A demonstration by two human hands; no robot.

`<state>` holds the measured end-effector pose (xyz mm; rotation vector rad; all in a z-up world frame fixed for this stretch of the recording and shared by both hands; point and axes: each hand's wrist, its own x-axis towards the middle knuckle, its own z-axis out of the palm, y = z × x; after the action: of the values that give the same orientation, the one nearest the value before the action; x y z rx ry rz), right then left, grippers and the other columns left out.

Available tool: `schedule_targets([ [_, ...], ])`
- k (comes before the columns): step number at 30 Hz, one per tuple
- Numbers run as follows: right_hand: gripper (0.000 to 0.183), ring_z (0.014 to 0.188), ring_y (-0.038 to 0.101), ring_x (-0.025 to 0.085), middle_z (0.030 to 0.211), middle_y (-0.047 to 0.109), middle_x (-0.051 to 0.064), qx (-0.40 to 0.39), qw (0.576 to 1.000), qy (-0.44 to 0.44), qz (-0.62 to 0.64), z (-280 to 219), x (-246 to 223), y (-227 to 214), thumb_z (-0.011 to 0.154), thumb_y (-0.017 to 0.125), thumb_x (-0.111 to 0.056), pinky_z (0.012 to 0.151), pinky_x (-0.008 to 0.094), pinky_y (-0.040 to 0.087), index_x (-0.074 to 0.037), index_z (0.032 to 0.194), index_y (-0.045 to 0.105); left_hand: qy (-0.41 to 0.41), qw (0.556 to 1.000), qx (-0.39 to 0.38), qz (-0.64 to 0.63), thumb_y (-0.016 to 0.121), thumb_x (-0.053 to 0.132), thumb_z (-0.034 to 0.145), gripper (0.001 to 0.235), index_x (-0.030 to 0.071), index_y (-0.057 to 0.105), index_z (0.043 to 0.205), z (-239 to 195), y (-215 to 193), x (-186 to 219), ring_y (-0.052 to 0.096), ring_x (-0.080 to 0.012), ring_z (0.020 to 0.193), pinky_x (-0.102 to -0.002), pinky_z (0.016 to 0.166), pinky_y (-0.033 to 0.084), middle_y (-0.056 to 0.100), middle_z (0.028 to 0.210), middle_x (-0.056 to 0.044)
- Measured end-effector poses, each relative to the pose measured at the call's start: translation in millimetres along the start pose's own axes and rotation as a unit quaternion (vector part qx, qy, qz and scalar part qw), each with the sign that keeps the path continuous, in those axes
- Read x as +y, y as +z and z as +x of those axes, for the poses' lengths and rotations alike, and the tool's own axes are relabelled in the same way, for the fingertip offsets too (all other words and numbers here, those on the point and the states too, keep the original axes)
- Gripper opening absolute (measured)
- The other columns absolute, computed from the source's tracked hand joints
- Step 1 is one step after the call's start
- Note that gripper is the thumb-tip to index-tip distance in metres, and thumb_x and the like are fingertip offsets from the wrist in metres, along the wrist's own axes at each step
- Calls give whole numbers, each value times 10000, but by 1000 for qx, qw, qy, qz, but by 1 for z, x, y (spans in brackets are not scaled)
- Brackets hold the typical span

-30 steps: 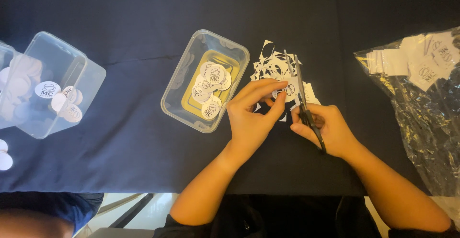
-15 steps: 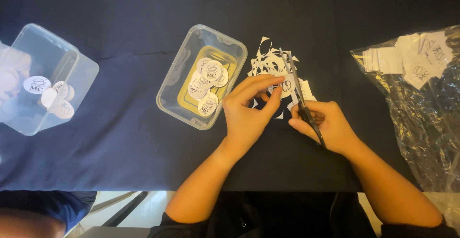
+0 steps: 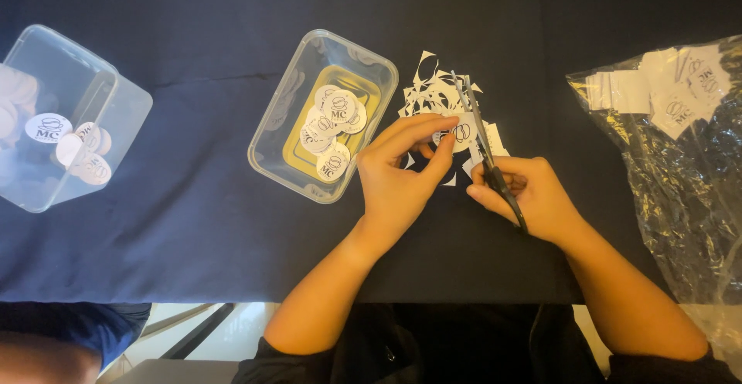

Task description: Manually cutting circular labels from a printed sheet using scissors and placing them into a plastic container.

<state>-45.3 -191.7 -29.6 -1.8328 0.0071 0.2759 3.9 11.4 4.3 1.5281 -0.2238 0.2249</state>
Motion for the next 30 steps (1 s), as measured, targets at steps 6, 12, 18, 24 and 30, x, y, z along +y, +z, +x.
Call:
schedule_targets([
  [6, 95, 485, 589, 119, 504, 658, 100, -2, 1000, -2, -13, 0, -2, 1, 868, 802, -100, 517, 247, 501, -20, 851, 753, -6, 1000, 5, -6, 801, -28, 900, 231, 92, 800, 1096, -1, 0, 0, 703, -146, 809, -269, 689, 629, 786, 1021, -99],
  [12, 92, 487, 598, 129, 516, 667, 116, 7, 1000, -7, -8, 0, 2, 4, 867, 804, -91, 527, 257, 517, -15, 880, 754, -43, 995, 62, -67, 811, 4, 924, 270, 46, 755, 1185, -9, 6, -10, 760, -162, 855, -283, 735, 654, 776, 1070, -129],
  [18, 138, 560, 617, 100, 580, 679, 80, -3, 999, -41, 22, -1, 4, 3, 847, 840, -137, 574, 238, 544, -37, 892, 757, -20, 996, 66, -51, 826, -17, 902, 147, 49, 794, 1029, -9, 6, 3, 782, -189, 810, -285, 698, 661, 774, 995, -100],
  [24, 256, 603, 622, 103, 629, 702, 74, -26, 998, -49, 29, -1, 18, -1, 857, 831, -259, 601, 264, 550, -29, 940, 754, -32, 997, 58, -40, 815, 5, 922, 153, 61, 800, 1063, -10, 9, 0, 777, -177, 754, -283, 668, 660, 784, 1018, -107],
  [30, 352, 546, 649, 136, 626, 701, 99, -33, 995, -60, 67, 0, 10, 7, 875, 808, -327, 585, 273, 552, 5, 970, 740, -24, 998, 45, -46, 864, 11, 869, 260, 59, 794, 1114, -11, 10, 0, 787, -205, 789, -301, 699, 678, 781, 1066, -137],
])
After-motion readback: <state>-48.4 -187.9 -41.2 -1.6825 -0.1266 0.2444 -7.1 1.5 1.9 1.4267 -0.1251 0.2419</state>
